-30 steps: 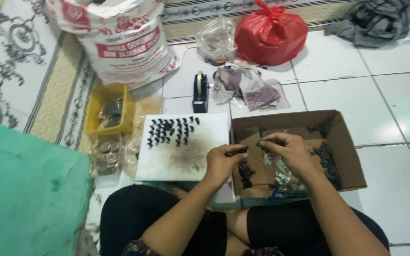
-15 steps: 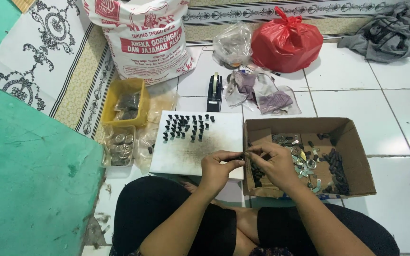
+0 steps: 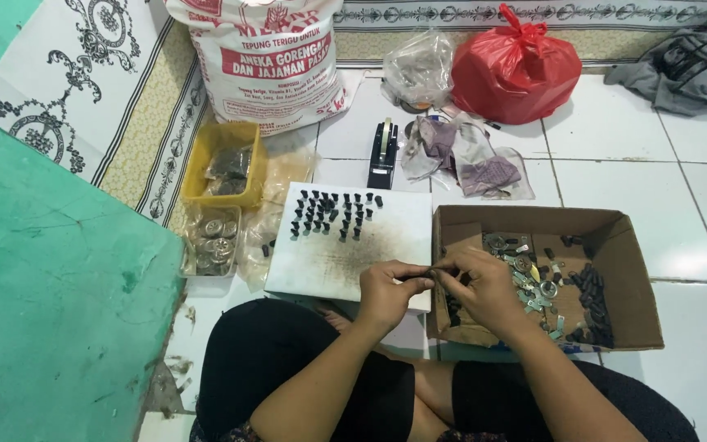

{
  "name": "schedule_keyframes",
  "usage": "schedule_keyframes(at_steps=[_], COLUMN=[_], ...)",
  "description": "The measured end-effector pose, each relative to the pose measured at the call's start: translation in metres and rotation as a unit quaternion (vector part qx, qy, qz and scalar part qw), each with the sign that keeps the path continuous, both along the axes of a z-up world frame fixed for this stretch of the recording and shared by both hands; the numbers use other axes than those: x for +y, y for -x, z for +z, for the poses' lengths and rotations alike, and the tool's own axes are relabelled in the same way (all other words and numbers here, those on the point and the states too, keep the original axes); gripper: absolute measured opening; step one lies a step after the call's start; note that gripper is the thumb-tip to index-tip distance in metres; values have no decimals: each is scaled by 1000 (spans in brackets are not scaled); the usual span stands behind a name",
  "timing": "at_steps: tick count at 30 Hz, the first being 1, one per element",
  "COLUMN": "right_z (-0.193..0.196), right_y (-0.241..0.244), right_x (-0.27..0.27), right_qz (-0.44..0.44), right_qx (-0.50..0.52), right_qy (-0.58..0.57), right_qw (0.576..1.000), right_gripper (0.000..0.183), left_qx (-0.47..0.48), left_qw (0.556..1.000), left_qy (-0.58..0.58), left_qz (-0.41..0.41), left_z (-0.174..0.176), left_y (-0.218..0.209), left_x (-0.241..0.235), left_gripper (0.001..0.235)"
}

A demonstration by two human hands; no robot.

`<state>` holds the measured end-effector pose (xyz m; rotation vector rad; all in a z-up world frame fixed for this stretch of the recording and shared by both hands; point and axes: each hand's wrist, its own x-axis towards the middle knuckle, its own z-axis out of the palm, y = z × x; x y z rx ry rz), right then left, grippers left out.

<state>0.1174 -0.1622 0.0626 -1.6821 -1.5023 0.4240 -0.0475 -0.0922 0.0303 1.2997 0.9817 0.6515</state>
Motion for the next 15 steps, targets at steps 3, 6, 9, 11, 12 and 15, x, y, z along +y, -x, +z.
schedule_keyframes(at_steps=[3,6,9,11,12,15], right_z=[-11,-13,-11,-11,-10,-11], right_y=[0,6,9,11,12,3], right_x=[-3,-4,-3,-5,-6,0], right_qz=[11,17,20,21,23,-31], right_qx=[19,28,25,37,49,306], right_qy=[-2,12,21,33,44,186], right_qw=[1000,999,999,999,998,933], right_gripper=[5,5,4,4,4,11], left_qx=[-18,-2,7,23,39,49], left_qw=[1000,1000,1000,1000,999,998], left_qy=[23,17,7,-7,-22,-27], left_qz=[10,14,20,18,17,13], left_z=[-8,-11,-16,-21,-23,-8], left_y=[1,2,2,4,4,5], left_x=[2,1,0,0,0,-1], left_gripper=[27,26,24,24,24,33])
